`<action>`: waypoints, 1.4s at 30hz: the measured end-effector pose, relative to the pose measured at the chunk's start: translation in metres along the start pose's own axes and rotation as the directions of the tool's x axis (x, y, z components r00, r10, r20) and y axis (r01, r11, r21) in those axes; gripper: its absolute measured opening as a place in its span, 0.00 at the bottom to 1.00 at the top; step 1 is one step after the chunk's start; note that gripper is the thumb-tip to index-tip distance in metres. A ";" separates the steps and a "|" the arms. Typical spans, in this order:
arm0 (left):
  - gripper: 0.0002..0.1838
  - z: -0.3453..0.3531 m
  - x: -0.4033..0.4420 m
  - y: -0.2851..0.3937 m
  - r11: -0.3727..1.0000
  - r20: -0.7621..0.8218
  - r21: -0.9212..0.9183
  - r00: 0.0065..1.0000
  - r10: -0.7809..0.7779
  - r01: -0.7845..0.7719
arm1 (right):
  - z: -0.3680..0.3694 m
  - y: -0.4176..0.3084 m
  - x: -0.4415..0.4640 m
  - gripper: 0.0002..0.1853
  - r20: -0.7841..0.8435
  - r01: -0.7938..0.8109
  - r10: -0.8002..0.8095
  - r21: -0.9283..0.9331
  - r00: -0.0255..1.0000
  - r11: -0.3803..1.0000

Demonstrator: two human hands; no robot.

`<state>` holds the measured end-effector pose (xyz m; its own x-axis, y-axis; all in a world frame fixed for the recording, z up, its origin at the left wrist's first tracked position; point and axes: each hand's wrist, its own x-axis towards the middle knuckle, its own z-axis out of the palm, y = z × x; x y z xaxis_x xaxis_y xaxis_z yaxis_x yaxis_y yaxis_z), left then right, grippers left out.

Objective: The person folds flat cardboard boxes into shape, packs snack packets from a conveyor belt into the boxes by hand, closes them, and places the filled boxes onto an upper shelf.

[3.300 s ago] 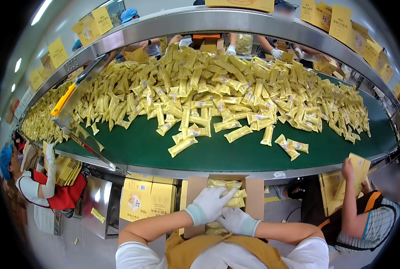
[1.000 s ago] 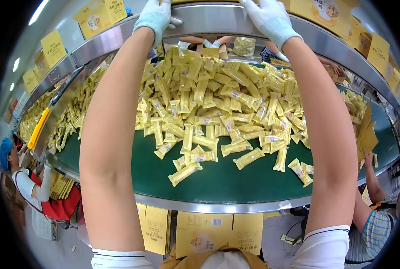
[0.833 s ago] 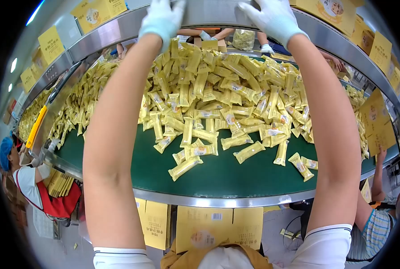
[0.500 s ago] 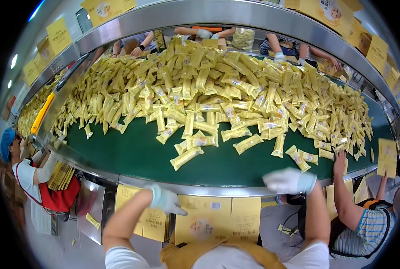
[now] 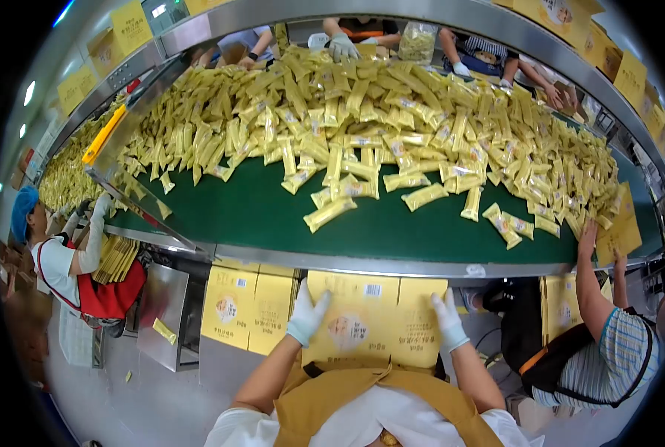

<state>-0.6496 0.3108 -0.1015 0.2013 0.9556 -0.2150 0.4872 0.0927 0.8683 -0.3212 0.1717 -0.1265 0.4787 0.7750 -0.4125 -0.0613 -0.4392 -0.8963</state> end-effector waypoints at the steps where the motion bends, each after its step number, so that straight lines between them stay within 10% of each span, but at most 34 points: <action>1: 0.42 -0.012 -0.011 0.025 0.988 0.009 -0.154 1.000 0.011 -0.009 | 0.000 -0.007 -0.009 0.52 -0.020 0.057 -0.055 0.113 0.998 0.992; 6: 0.31 -0.056 -0.045 0.071 0.872 0.202 -0.469 0.945 0.256 -0.136 | -0.011 -0.096 -0.070 0.40 -0.180 0.519 -0.493 0.150 0.851 0.841; 7: 0.31 -0.054 -0.061 0.088 0.513 0.243 -0.858 0.904 0.352 0.031 | -0.013 -0.112 -0.077 0.38 -0.200 0.615 -0.584 0.168 0.787 0.770; 10: 0.31 -0.053 -0.074 0.097 0.570 0.473 -0.819 0.487 0.735 -0.065 | -0.020 -0.119 -0.074 0.35 -0.398 0.549 -0.445 0.197 0.802 0.812; 12: 0.32 -0.050 -0.068 0.121 0.611 0.651 -0.653 0.082 0.755 -0.447 | -0.018 -0.121 -0.067 0.35 -0.421 0.500 -0.400 0.158 0.814 0.851; 16: 0.29 -0.037 -0.066 0.121 0.567 0.585 -0.644 0.147 0.798 -0.514 | -0.007 -0.124 -0.070 0.34 -0.434 0.477 -0.386 0.119 0.814 0.871; 25: 0.26 -0.040 -0.066 0.134 0.191 0.521 -0.381 -0.040 0.852 -0.904 | -0.002 -0.131 -0.102 0.34 -0.377 0.533 -0.473 0.067 0.796 0.844; 35: 0.15 -0.038 -0.054 0.146 -0.166 0.317 -0.407 -0.309 0.896 -0.898 | -0.017 -0.138 -0.110 0.22 -0.303 0.375 -0.365 -0.027 0.880 0.927; 38: 0.12 -0.042 -0.054 0.164 -0.109 0.397 -0.452 -0.309 0.864 -0.886 | -0.035 -0.152 -0.098 0.21 -0.008 0.386 -0.388 -0.085 0.922 0.919; 40: 0.12 -0.053 -0.041 0.180 -0.040 0.467 -0.366 -0.220 0.857 -0.930 | -0.027 -0.193 -0.115 0.08 0.079 0.327 -0.327 -0.437 0.942 0.838; 42: 0.13 -0.066 -0.025 0.191 -0.059 0.475 -0.064 -0.083 0.876 -0.996 | -0.013 -0.200 -0.122 0.08 0.411 0.641 -0.540 -0.682 0.734 0.352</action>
<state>-0.6174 0.3234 0.0993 0.8141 -0.1307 0.5659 -0.2839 -0.9395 0.1916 -0.3559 0.1591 0.1046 0.0242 0.9932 0.1143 0.8825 0.0325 -0.4691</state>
